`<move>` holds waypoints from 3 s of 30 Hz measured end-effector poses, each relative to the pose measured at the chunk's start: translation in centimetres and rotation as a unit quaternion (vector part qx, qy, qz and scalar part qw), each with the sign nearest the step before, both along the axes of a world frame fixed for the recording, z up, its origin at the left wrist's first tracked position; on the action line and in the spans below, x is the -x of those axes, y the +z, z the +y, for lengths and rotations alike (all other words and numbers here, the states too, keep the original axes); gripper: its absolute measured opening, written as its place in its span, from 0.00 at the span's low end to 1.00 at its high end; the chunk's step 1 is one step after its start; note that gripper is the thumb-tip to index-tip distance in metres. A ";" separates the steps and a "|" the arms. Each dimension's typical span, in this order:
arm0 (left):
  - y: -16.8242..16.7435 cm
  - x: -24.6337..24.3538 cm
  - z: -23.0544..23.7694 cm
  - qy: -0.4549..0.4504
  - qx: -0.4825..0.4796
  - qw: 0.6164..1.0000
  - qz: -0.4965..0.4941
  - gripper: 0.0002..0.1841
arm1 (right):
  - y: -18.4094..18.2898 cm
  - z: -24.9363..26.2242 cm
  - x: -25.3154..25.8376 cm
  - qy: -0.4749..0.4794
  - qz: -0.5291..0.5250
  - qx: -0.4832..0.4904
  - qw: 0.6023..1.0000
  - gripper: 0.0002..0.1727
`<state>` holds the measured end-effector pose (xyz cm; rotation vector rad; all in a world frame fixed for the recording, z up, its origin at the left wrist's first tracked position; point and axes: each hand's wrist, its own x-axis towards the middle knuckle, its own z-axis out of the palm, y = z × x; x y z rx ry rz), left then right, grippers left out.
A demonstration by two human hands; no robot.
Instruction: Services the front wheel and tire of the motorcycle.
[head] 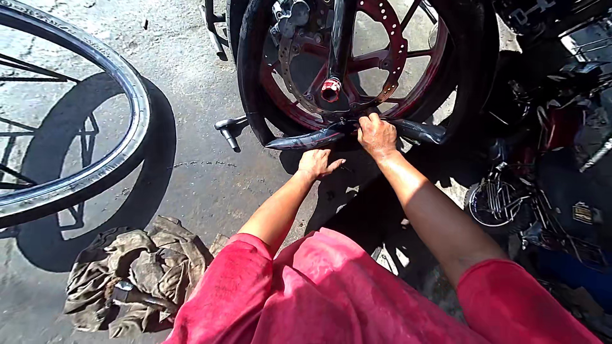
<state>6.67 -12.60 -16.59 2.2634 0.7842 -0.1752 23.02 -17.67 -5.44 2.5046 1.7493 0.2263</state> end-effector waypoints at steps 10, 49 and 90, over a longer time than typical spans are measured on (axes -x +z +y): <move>-2.3 -1.4 3.8 0.091 -0.007 0.996 0.006 0.35 | -1.1 -0.9 0.0 -0.024 0.043 0.183 0.982 0.20; 1.8 1.3 10.1 -0.027 -0.056 0.976 0.207 0.33 | -3.3 5.3 4.2 -0.090 0.225 0.282 0.928 0.25; -1.2 0.4 5.9 0.007 -0.096 0.990 0.103 0.22 | -3.7 7.8 5.2 -0.145 0.200 0.348 0.904 0.19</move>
